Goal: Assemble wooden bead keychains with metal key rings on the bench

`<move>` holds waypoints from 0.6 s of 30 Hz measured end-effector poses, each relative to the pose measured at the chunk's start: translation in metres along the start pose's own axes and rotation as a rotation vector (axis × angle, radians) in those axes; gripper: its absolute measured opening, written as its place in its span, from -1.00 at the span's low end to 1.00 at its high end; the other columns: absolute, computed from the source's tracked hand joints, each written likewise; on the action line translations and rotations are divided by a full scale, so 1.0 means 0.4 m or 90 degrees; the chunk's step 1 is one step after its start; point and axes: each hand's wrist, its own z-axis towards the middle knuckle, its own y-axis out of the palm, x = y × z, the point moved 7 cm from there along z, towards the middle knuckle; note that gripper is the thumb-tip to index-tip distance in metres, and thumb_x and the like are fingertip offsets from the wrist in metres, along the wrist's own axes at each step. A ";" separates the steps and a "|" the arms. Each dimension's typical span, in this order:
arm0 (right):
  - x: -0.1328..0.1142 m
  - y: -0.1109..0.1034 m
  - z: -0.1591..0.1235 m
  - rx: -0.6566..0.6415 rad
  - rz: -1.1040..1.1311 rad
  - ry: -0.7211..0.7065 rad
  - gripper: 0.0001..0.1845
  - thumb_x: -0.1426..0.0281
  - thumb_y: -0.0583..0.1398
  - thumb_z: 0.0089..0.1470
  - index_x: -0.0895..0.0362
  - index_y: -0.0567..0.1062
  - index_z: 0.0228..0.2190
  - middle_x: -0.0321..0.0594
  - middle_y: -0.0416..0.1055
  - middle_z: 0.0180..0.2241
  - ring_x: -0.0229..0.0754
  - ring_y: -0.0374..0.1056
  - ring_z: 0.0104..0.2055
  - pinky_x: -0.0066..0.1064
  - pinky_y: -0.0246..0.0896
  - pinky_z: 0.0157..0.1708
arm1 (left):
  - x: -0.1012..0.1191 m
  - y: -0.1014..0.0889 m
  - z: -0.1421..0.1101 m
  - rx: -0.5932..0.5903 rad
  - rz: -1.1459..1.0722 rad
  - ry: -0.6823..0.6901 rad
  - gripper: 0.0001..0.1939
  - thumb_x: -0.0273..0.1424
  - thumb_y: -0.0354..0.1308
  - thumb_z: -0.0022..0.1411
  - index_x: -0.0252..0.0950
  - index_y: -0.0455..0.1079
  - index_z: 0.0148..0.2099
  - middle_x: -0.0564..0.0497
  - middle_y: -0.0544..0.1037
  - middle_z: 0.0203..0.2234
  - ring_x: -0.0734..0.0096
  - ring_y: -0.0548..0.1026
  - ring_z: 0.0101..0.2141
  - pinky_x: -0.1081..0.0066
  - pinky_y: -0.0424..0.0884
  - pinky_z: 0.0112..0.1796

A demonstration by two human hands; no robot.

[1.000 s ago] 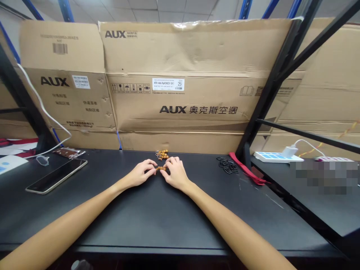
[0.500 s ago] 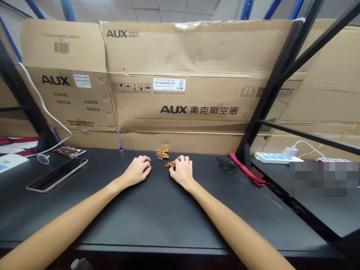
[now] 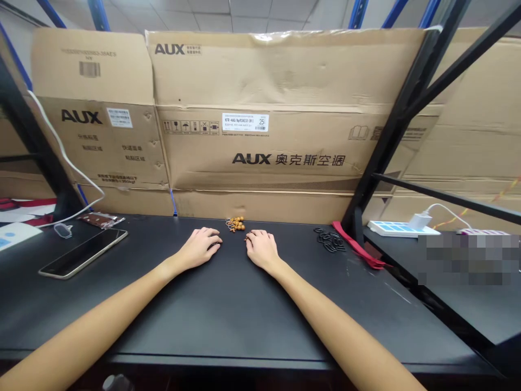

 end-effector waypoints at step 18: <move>-0.026 -0.026 -0.011 0.069 0.002 -0.062 -0.72 0.38 0.09 0.12 0.19 0.49 -0.16 -0.02 0.33 0.05 0.01 0.17 0.13 -0.15 0.08 0.06 | -0.078 -0.020 -0.005 0.014 0.026 -0.121 -0.82 -0.28 0.13 0.17 -0.28 0.45 -0.28 -0.09 0.47 -0.13 0.17 0.39 -0.13 0.17 0.27 -0.10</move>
